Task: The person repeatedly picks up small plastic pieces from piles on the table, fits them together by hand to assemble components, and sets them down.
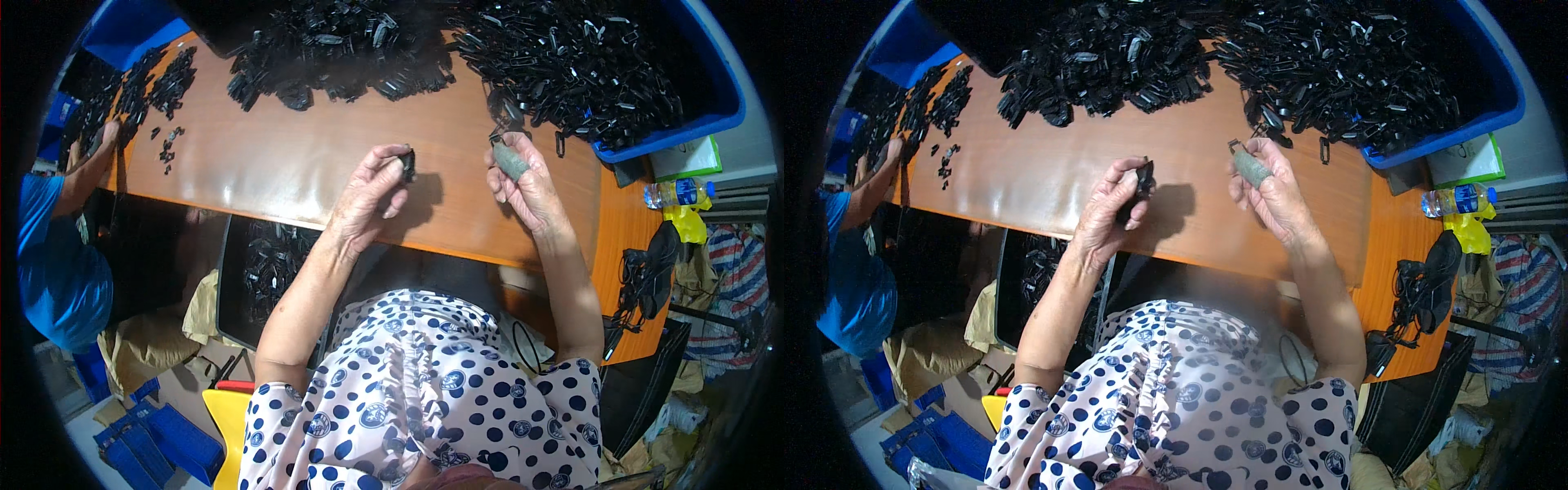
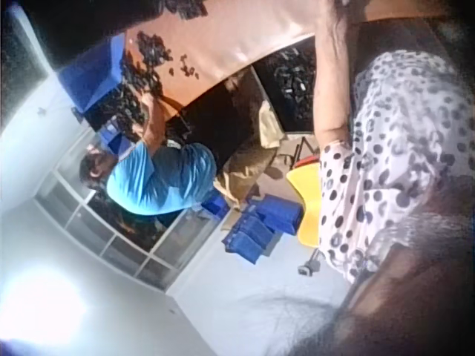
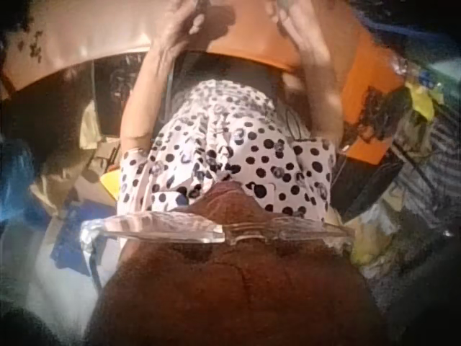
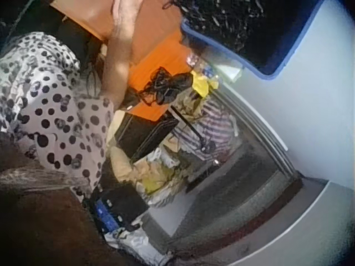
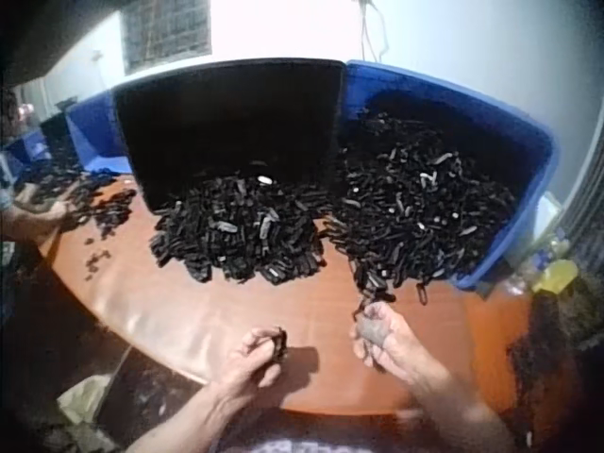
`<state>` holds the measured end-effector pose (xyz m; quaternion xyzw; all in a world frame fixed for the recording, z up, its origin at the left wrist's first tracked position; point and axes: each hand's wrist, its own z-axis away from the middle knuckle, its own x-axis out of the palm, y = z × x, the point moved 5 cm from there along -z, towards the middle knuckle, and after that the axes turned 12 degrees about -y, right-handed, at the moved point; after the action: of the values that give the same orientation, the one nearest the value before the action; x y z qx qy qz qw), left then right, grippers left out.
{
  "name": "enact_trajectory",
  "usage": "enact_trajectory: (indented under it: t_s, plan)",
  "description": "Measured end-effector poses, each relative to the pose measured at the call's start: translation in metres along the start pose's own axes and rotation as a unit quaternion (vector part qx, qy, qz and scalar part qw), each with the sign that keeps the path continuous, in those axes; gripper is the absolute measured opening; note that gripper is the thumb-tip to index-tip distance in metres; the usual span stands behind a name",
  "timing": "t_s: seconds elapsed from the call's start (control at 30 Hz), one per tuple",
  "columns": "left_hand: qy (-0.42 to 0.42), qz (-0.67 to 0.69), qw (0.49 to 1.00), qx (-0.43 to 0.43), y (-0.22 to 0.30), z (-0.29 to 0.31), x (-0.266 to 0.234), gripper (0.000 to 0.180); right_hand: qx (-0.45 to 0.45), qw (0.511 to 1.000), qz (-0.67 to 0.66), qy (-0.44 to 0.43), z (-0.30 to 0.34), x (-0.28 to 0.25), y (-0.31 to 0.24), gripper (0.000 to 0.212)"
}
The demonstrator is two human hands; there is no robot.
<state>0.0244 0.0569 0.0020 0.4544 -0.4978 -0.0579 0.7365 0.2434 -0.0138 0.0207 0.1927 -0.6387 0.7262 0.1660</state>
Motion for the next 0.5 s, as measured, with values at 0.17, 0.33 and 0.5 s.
enact_trajectory:
  t_s: [0.17, 0.33, 0.5]
  plan:
    - [0.0, -0.117, 0.993, 0.026, -0.003, 0.022, 0.029, 0.039, 0.01, 0.994, 0.1, -0.031, 0.029, 0.04, 0.003, 0.026]
    - [-0.015, -0.302, 0.951, 0.062, -0.008, 0.031, 0.048, 0.027, -0.056, 0.992, 0.1, -0.047, 0.057, 0.058, 0.007, 0.023]
    - [-0.043, -0.488, 0.862, 0.13, -0.005, 0.037, 0.068, 0.027, -0.066, 0.986, 0.152, 0.016, 0.075, 0.078, -0.004, 0.026]
